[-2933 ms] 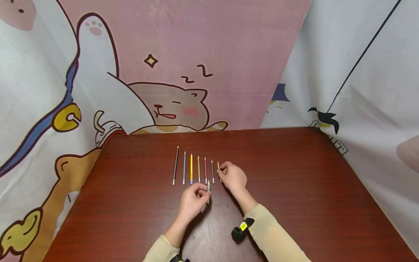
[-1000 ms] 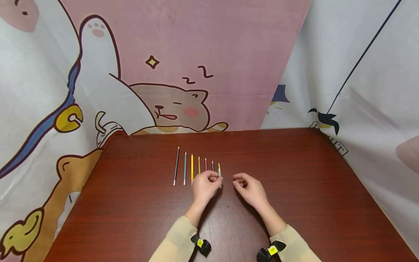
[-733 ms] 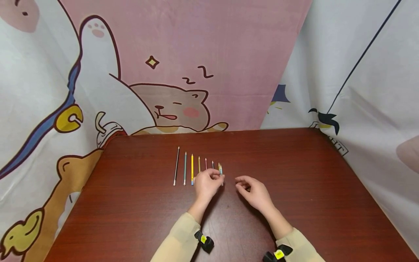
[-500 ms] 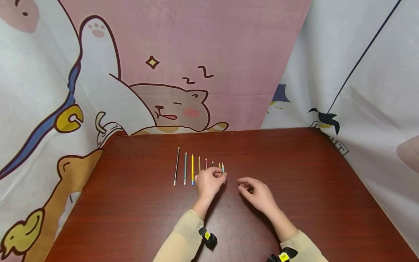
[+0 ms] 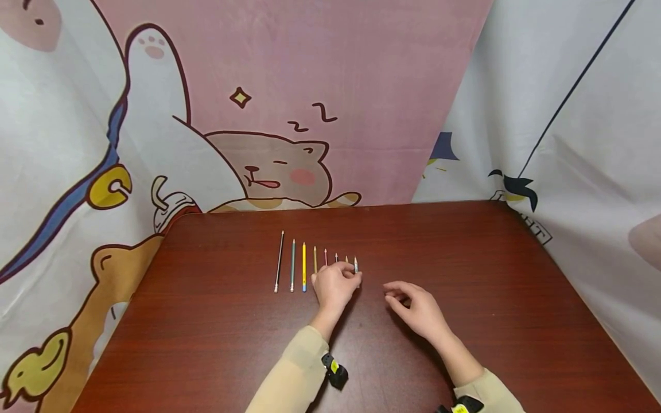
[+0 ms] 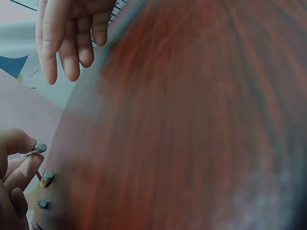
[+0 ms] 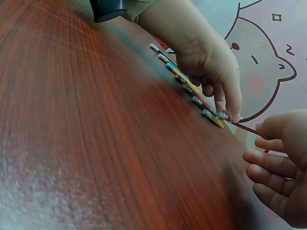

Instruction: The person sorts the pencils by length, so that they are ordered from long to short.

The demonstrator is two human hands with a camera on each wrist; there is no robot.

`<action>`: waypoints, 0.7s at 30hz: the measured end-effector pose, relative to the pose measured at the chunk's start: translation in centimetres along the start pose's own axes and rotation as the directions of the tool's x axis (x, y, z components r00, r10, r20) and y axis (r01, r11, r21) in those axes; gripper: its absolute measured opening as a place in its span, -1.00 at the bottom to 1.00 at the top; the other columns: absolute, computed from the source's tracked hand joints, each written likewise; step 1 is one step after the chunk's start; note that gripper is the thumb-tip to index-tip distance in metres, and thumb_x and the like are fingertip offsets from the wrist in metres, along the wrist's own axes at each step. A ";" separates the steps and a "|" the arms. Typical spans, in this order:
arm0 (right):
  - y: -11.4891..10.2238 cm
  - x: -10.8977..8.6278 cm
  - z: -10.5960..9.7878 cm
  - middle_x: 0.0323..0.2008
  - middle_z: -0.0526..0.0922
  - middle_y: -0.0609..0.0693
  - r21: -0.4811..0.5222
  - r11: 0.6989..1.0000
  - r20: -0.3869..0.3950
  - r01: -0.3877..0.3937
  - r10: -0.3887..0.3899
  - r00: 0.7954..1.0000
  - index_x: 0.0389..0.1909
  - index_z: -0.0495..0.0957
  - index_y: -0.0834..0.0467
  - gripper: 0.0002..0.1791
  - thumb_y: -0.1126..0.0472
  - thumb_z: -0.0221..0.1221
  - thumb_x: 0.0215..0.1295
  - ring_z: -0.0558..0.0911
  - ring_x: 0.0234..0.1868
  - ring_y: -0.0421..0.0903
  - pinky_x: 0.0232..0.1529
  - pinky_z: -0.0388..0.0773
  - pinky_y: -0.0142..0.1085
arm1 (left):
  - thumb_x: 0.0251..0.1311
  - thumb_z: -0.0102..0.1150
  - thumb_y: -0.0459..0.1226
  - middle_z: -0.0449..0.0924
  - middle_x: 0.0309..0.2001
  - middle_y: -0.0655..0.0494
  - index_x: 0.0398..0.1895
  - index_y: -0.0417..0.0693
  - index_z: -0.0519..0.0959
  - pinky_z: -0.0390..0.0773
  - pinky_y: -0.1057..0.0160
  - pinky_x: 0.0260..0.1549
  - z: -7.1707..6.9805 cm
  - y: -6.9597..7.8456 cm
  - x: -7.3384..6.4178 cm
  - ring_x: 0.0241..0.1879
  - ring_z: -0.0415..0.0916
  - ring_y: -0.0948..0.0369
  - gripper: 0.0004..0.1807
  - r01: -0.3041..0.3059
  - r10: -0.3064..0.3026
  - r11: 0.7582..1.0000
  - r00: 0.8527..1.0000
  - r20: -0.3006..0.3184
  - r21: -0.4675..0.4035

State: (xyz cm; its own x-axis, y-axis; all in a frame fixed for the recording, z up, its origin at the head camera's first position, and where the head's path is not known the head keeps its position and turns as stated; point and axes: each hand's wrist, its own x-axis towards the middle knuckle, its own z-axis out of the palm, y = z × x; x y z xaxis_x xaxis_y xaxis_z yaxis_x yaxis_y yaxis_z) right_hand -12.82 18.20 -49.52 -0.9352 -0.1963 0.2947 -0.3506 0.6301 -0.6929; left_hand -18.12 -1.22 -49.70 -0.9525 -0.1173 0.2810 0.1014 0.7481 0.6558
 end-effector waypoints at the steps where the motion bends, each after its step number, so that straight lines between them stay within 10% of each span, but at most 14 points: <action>1: 0.0 0.0 -0.1 -0.29 0.69 -0.14 0.000 1.000 -0.002 0.000 0.000 1.000 -0.06 0.67 0.16 -0.76 0.29 0.32 0.25 0.65 -0.29 -0.16 -0.32 0.59 -0.26 | -0.06 0.47 -0.07 0.65 -0.57 0.42 -0.40 0.12 0.75 0.28 0.06 -0.18 0.0 0.1 0.0 -0.38 0.53 0.23 -0.83 -0.005 0.005 1.000 1.000 -0.003 0.003; 21: 0.2 -0.1 -0.1 -0.32 0.69 -0.16 0.004 1.000 -0.026 0.013 -0.013 1.000 -0.09 0.67 0.18 -0.77 0.32 0.33 0.22 0.64 -0.31 -0.20 -0.34 0.58 -0.28 | -0.16 0.50 -0.14 0.63 -0.62 0.35 -0.46 0.10 0.76 0.28 0.08 -0.29 1.7 0.0 0.0 -0.43 0.51 0.20 -0.86 -0.140 0.149 0.985 0.984 -0.095 0.097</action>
State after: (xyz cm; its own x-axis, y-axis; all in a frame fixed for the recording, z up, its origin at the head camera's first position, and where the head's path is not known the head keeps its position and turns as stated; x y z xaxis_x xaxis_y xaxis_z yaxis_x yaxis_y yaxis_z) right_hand -12.78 18.37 -49.65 -0.9291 -0.1848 0.3204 -0.3628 0.6242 -0.6920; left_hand -18.57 -0.05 -50.92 -0.8951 -0.0656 0.4411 0.2055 0.8171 0.5386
